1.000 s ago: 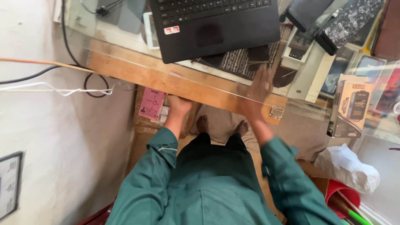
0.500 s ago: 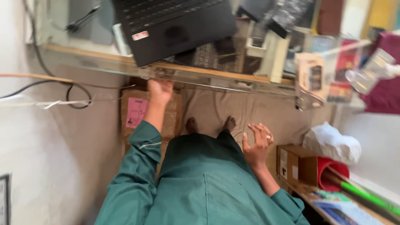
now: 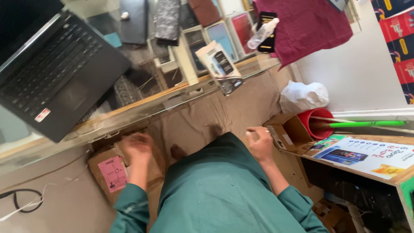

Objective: The person secures a smartphone with a rubber band, then tests the screen by dialing a number and swiping. They remove the rubber band, inspect the phone edges, and handle a screen protector package, peeling off a protective film and placing the protector on the workbench.

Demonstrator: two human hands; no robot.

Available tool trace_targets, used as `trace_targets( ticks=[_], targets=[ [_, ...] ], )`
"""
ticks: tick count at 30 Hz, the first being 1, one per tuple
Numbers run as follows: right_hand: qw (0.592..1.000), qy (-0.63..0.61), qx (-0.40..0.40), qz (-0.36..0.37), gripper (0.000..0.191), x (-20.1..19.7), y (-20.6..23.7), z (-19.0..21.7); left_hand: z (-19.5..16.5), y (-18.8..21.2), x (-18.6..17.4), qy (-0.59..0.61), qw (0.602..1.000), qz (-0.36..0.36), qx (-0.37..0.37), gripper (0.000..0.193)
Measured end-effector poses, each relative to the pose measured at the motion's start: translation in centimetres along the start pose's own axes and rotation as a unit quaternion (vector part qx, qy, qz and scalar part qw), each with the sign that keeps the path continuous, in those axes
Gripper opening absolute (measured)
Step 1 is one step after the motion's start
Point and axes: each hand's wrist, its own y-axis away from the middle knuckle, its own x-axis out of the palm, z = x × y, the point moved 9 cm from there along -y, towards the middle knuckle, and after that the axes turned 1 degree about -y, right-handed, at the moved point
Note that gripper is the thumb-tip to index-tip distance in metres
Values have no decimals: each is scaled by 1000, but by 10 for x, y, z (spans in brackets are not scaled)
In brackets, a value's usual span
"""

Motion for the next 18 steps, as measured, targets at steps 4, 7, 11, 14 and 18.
trace_targets(
  ticks=[4, 7, 11, 14, 18],
  targets=[
    [997, 14, 47, -68, 13, -48, -32, -72, 144, 34, 2, -264, 954, 35, -137, 20],
    [995, -36, 58, -73, 17, -75, -87, -126, 240, 55, 34, -450, 863, 119, -193, 17],
    [997, -65, 26, -31, 24, -93, -201, -170, 336, 76, 141, -545, 780, 289, -107, 14],
    [991, -129, -40, 3, 31, -85, -284, -162, 368, 99, 224, -549, 775, 314, 24, 11],
    [982, -59, -180, -23, 57, -70, -364, -108, 387, 110, 325, -538, 767, 267, 225, 11]
  ],
)
